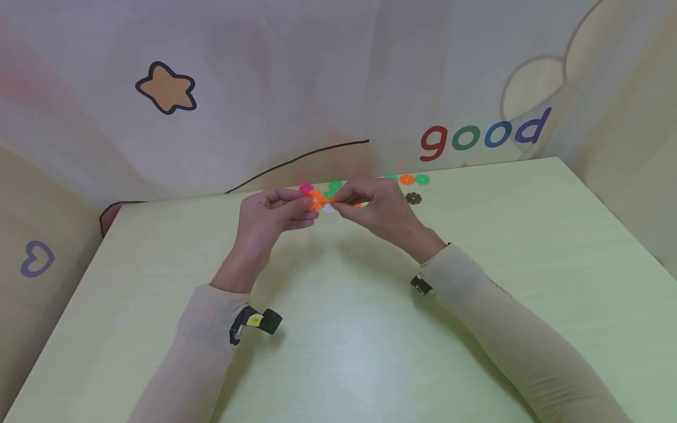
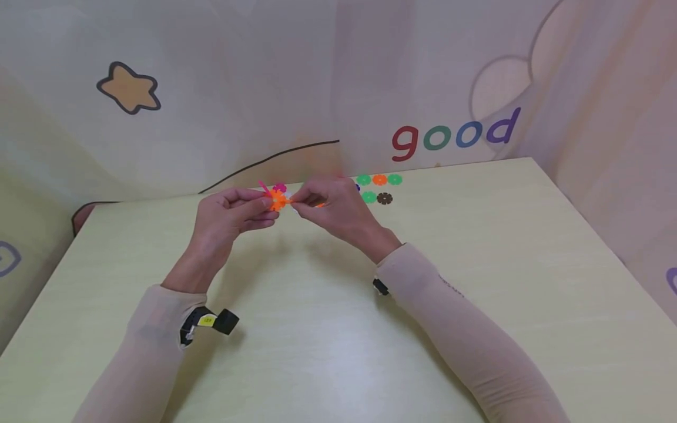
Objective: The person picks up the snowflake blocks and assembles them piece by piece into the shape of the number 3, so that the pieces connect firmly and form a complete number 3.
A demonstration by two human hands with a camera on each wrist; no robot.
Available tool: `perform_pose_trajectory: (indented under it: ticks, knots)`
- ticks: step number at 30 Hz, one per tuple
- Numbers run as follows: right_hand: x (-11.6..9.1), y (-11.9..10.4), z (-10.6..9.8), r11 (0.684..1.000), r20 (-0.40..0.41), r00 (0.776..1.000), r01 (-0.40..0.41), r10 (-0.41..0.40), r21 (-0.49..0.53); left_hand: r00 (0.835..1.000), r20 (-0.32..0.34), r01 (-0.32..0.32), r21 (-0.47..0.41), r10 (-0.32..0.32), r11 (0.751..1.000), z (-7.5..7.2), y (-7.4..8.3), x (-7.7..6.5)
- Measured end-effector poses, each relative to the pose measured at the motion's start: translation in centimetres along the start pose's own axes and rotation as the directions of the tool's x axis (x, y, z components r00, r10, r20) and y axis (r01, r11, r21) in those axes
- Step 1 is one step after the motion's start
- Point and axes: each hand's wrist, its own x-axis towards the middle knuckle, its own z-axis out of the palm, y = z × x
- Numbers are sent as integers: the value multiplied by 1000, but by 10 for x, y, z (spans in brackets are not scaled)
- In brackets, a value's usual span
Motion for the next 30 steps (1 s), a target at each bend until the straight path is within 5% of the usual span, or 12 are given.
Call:
perform_pose_trajectory:
  ticks: [9, 16, 25, 30]
  knots:
    - [0, -1, 2, 1000, -3, 1000, -25, 25, 9, 1000, -4, -10, 0, 10, 1000, 0, -2, 1]
    - [-3, 1, 8, 999, 105, 993, -46, 49, -29, 998, -57, 28, 53, -25, 998, -1, -6, 3]
    - [3, 3, -5, 982, 164, 968, -184, 189, -49, 999, -47, 21, 64, -18, 998, -9, -7, 7]
    - [9, 14, -18, 948, 164, 936, -296, 313, -122, 998, -56, 35, 66, -31, 997, -11, -8, 9]
